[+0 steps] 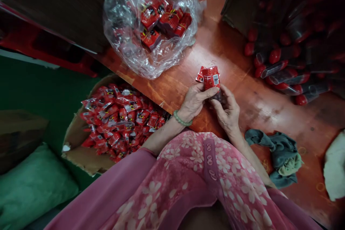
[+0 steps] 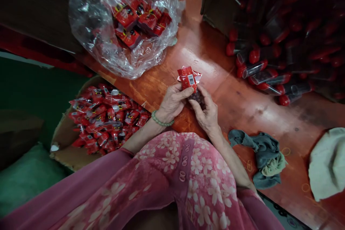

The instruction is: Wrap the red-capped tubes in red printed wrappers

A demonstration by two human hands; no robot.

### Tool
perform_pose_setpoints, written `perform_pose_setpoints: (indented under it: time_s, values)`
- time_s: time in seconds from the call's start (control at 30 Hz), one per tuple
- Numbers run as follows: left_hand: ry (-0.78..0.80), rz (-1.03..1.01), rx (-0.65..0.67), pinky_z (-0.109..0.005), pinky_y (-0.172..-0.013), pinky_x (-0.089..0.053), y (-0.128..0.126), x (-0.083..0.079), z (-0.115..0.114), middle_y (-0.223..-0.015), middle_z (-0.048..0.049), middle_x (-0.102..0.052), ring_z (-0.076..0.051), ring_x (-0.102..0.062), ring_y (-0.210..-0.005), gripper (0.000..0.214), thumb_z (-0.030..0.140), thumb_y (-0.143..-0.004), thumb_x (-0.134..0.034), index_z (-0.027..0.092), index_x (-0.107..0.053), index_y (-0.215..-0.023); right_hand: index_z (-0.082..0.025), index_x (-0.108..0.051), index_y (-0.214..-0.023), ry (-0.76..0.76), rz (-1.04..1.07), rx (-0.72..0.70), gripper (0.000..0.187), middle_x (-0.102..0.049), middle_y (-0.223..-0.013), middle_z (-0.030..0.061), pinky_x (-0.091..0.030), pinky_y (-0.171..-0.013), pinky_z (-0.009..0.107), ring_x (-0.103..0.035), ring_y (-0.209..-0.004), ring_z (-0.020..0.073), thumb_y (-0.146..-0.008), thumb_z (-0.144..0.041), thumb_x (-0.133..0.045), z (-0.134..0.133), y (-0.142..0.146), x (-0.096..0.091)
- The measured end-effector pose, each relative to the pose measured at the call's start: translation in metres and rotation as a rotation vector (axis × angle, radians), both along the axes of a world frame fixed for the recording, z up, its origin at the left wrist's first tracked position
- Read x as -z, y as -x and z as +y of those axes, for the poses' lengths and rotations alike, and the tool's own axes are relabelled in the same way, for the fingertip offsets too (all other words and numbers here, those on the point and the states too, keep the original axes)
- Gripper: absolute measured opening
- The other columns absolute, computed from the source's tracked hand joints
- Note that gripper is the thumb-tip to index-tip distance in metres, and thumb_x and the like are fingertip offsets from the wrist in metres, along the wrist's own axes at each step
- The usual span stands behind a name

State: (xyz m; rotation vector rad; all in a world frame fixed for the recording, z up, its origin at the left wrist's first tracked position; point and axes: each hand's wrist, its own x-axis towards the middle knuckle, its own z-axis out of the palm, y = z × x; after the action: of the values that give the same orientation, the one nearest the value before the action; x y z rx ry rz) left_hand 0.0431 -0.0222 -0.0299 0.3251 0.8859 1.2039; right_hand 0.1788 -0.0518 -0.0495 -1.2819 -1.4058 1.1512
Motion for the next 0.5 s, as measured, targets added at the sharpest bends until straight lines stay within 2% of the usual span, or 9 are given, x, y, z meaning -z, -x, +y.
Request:
perform_pose_setpoints:
  time_s: [0.07,0.13,0.23,0.37,0.5]
  values:
    - [0.002,0.02,0.0,-0.024,-0.068,-0.048,-0.001,0.0,0.002,-0.075,0.0022,-0.072,-0.009,-0.06,-0.065,0.044,0.043,-0.052,-0.098,0.016,-0.074,-0.077,-0.031,-0.059,-0.14,0.026,-0.005,-0.004,0.054,-0.069,-0.131,0.0068,-0.061,-0.1,0.044,-0.071,-0.111,0.0238,-0.089,-0.042,-0.075,0.001,-0.001,-0.003]
    - [-0.004,0.037,-0.003,-0.023,-0.068,-0.047,-0.003,0.0,0.003,-0.076,0.0023,-0.072,-0.009,-0.06,-0.066,0.044,0.042,-0.054,-0.097,0.016,-0.073,-0.079,-0.032,-0.057,-0.141,0.079,0.02,-0.018,0.056,-0.073,-0.116,0.0053,-0.066,-0.081,0.038,-0.073,-0.088,0.0197,-0.09,-0.044,-0.074,0.002,-0.002,-0.007]
    - [-0.022,0.037,-0.012,-0.023,-0.069,-0.047,-0.004,0.002,0.002,-0.076,0.0023,-0.07,-0.008,-0.059,-0.067,0.046,0.044,-0.055,-0.097,0.016,-0.072,-0.081,-0.033,-0.059,-0.137,0.121,0.05,-0.037,0.051,-0.074,-0.112,0.0036,-0.064,-0.062,0.032,-0.066,-0.067,0.0146,-0.089,-0.045,-0.074,0.004,-0.002,-0.012]
    - [-0.013,-0.011,-0.039,-0.023,-0.071,-0.048,-0.005,0.004,0.001,-0.076,0.0015,-0.07,-0.009,-0.06,-0.068,0.049,0.052,-0.058,-0.094,0.015,-0.072,-0.081,-0.031,-0.062,-0.133,0.109,0.025,-0.015,0.05,-0.071,-0.127,0.0056,-0.065,-0.065,0.032,-0.07,-0.077,0.0162,-0.088,-0.046,-0.075,0.006,-0.003,-0.012]
    - [0.016,-0.059,-0.059,-0.022,-0.073,-0.048,-0.004,0.002,0.001,-0.077,0.0021,-0.071,-0.008,-0.06,-0.069,0.048,0.048,-0.058,-0.096,0.014,-0.072,-0.083,-0.028,-0.061,-0.134,0.045,-0.021,-0.03,0.05,-0.072,-0.12,0.0062,-0.065,-0.066,0.033,-0.07,-0.075,0.0157,-0.089,-0.047,-0.074,0.006,-0.004,-0.006]
